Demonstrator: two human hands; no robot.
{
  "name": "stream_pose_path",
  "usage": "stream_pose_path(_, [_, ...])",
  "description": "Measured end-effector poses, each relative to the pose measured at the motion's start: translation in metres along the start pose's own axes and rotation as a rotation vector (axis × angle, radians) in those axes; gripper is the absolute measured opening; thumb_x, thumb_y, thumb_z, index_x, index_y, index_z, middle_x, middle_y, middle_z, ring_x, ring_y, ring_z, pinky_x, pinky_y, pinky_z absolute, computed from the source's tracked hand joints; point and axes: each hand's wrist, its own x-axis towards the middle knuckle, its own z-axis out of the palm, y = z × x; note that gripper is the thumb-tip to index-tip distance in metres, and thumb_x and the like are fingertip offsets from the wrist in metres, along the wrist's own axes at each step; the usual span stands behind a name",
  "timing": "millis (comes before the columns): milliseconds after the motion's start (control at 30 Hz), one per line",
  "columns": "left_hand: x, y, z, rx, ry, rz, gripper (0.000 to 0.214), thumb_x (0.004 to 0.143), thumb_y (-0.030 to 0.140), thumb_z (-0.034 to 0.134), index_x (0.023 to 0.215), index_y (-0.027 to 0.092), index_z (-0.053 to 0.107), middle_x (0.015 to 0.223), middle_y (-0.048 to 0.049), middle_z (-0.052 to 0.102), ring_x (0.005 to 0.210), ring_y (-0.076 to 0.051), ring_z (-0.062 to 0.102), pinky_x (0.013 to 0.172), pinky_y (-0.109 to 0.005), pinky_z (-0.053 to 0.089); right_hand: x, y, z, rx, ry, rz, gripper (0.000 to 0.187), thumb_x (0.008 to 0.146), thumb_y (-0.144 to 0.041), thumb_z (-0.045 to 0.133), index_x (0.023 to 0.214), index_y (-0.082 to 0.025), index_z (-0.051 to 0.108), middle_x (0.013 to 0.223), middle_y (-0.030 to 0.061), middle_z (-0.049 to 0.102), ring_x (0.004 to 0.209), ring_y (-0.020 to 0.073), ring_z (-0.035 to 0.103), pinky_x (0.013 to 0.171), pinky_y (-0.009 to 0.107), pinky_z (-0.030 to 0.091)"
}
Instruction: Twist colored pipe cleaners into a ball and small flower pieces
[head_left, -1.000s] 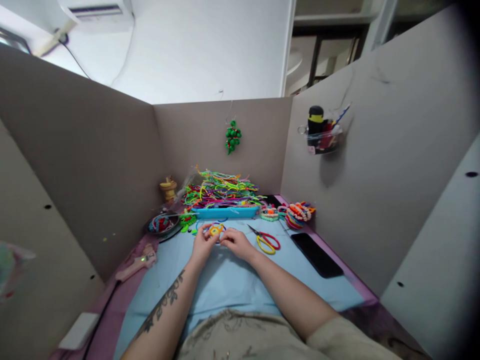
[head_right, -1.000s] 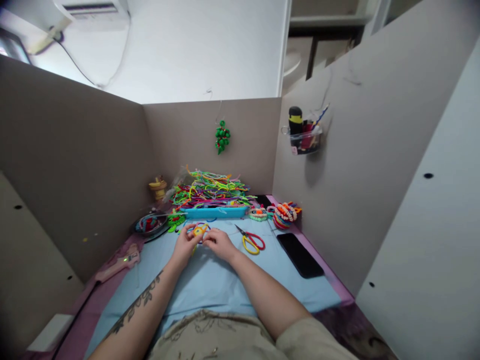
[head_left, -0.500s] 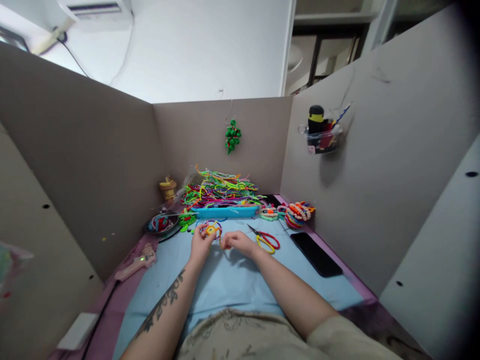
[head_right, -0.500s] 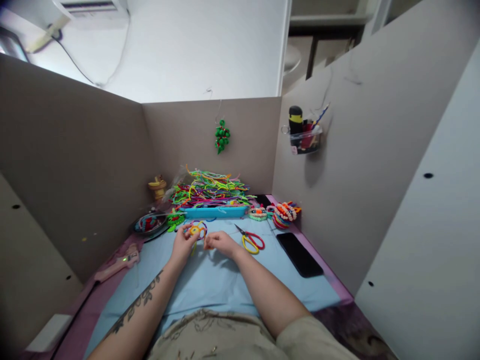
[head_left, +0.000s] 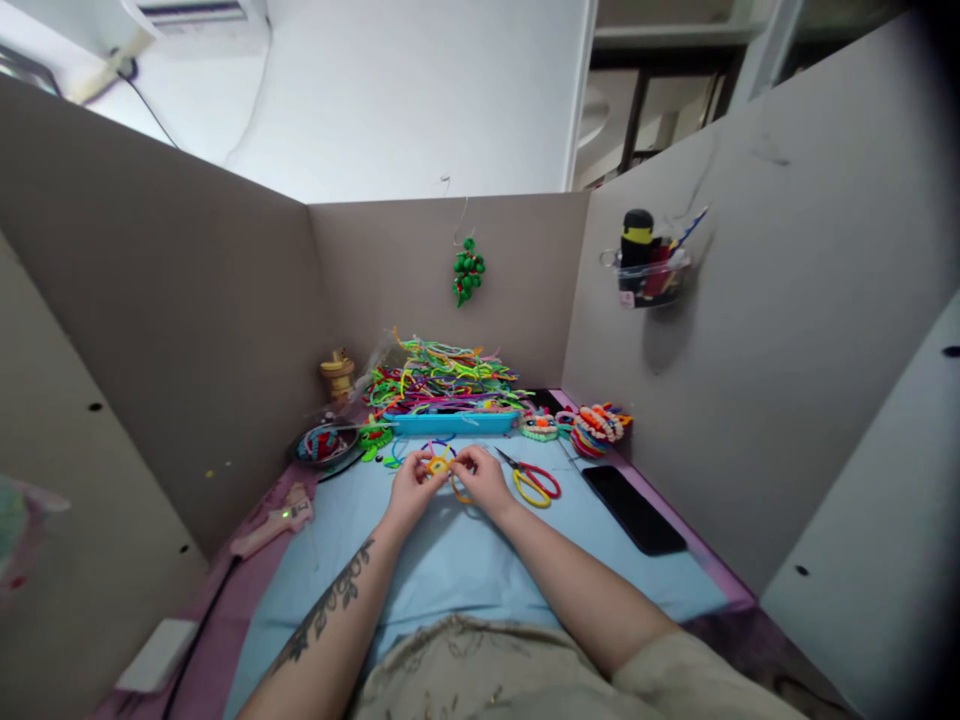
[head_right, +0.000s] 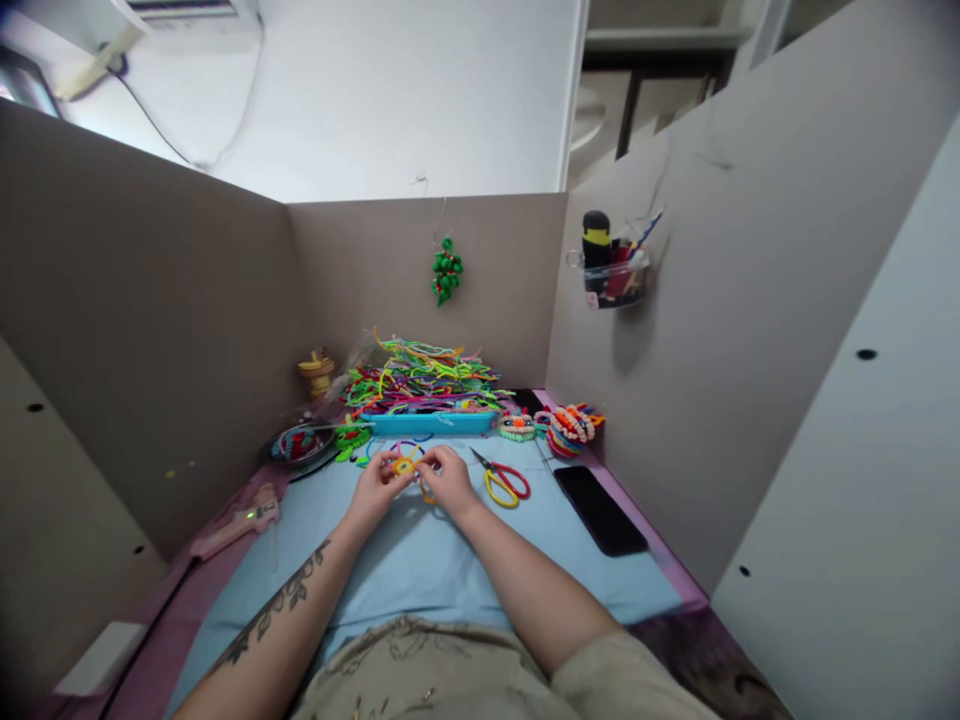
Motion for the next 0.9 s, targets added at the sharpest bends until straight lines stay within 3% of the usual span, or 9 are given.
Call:
stream_pose_path(167, [-0.0008,-0.001,-0.0003,0.026,-0.034,0.008,0.048,0.053,0.031,0.075,0.089,0.016,0.048,0.059,0.0036,0.056,0.048,-0.009,0.051,0.045,-0.018,0.035,-0.0001,0.0006,-0.001,-0.068,0.034,-0.018,0.006,0.07,-0.023,0.055,0.067,-0.018,0.057,0.069,0.0007,0.057,0.072,0.0155,0.05,0.068,0.027,0.039])
stream_pose_path(400, [-0.0018,0.0015,0.0001,0.027,-0.044,0.009,0.047,0.053,0.031,0.075,0.088,0.016,0.048,0.055,0.0061,0.052,0.043,-0.006,0.044,0.042,-0.016,0.028,-0.0005,0.0008,-0.0014,-0.104,-0.015,-0.089,0.01,0.075,-0.021,0.053,0.07,-0.019,0.062,0.072,0.0021,0.06,0.076,0.0164,0.052,0.075,0.03,0.037])
stream_pose_path(700, [-0.0017,0.0008,0.0001,0.026,-0.046,0.017,0.047,0.053,0.032,0.074,0.089,0.016,0.049,0.057,0.0048,0.054,0.045,-0.007,0.046,0.044,-0.017,0.031,-0.0007,-0.0063,-0.0056,-0.14,-0.046,-0.15,0.01,0.076,-0.019,0.053,0.077,-0.02,0.063,0.077,0.0027,0.062,0.079,0.017,0.052,0.075,0.03,0.038])
stream_pose_path(900, [-0.002,-0.0004,-0.0005,0.043,-0.062,0.032,0.046,0.055,0.033,0.073,0.09,0.016,0.048,0.059,0.0042,0.055,0.046,-0.006,0.046,0.044,-0.017,0.031,0.0001,-0.0049,-0.0035,-0.105,-0.052,-0.131,0.01,0.075,-0.017,0.054,0.071,-0.02,0.063,0.075,0.0024,0.061,0.079,0.0166,0.053,0.076,0.03,0.038])
